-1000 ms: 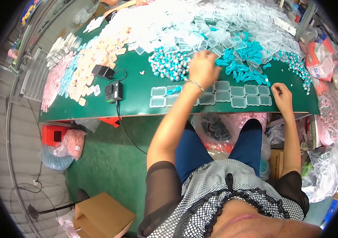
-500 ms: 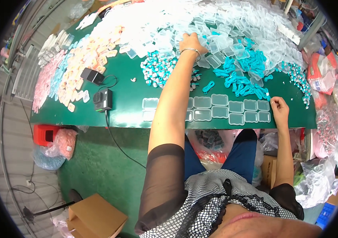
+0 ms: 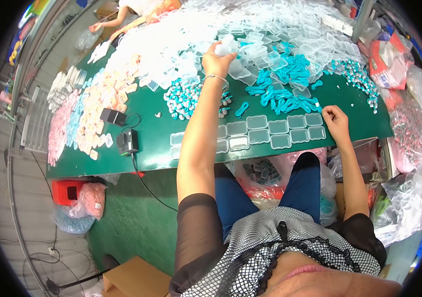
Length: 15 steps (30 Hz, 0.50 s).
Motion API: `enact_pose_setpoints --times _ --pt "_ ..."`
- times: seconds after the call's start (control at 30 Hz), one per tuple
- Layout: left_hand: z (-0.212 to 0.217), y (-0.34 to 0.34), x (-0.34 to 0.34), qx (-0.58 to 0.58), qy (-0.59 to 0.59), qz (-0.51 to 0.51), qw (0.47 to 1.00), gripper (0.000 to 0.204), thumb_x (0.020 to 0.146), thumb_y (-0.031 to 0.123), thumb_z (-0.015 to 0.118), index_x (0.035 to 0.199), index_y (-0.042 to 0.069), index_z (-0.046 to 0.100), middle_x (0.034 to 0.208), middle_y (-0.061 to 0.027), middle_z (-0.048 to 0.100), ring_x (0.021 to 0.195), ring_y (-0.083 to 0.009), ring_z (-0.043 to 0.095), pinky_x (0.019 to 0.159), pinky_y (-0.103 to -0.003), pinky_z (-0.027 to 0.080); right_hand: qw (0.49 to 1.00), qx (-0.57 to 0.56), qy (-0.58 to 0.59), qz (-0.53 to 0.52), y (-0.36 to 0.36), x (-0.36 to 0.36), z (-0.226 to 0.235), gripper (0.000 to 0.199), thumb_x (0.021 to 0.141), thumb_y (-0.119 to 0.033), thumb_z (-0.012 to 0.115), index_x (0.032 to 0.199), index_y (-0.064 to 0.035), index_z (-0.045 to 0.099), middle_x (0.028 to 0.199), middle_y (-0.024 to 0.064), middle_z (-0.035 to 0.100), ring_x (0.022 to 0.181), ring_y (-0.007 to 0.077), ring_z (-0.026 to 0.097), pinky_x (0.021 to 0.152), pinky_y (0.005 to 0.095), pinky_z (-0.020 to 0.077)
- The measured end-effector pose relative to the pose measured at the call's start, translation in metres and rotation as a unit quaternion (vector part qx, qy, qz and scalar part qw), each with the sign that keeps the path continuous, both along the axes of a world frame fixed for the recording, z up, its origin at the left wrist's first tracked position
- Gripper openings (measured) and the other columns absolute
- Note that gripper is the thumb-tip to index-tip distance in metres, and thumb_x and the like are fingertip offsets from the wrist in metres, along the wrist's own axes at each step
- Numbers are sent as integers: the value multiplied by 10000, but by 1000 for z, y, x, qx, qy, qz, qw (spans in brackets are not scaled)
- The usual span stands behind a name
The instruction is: Sorting small blue and white plastic components into clear plastic containers.
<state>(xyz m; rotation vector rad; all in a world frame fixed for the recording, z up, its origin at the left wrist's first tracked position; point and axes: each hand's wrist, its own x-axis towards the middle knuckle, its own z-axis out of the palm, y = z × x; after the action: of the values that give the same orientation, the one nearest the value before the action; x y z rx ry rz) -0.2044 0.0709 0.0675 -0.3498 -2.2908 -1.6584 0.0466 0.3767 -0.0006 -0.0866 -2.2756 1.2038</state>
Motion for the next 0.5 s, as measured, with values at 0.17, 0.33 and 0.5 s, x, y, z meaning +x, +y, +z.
enact_pose_setpoints --times 0.17,0.33,0.5 --pt "17 11 26 244 -40 -54 967 654 654 77 804 1219 -23 490 951 -89 624 773 -169 618 634 -281 513 1000 -10 26 4 6 0 -5 28 816 -21 642 802 -1 628 725 -11 568 573 30 432 518 200 356" --pt "24 42 74 310 -56 -116 942 642 674 52 788 1232 -41 485 1036 -99 608 876 -171 602 750 -299 507 993 -60 83 56 -23 -2 30 264 807 -50 663 1067 -51 614 907 10 607 753 66 542 630 206 438" --pt "20 79 118 351 -64 -193 914 599 707 29 754 1240 -20 486 1058 -87 612 912 -170 604 804 -303 493 988 -2 32 151 -81 -11 88 538 752 -167 729 1248 -111 525 1006 29 590 783 123 566 662 280 470"
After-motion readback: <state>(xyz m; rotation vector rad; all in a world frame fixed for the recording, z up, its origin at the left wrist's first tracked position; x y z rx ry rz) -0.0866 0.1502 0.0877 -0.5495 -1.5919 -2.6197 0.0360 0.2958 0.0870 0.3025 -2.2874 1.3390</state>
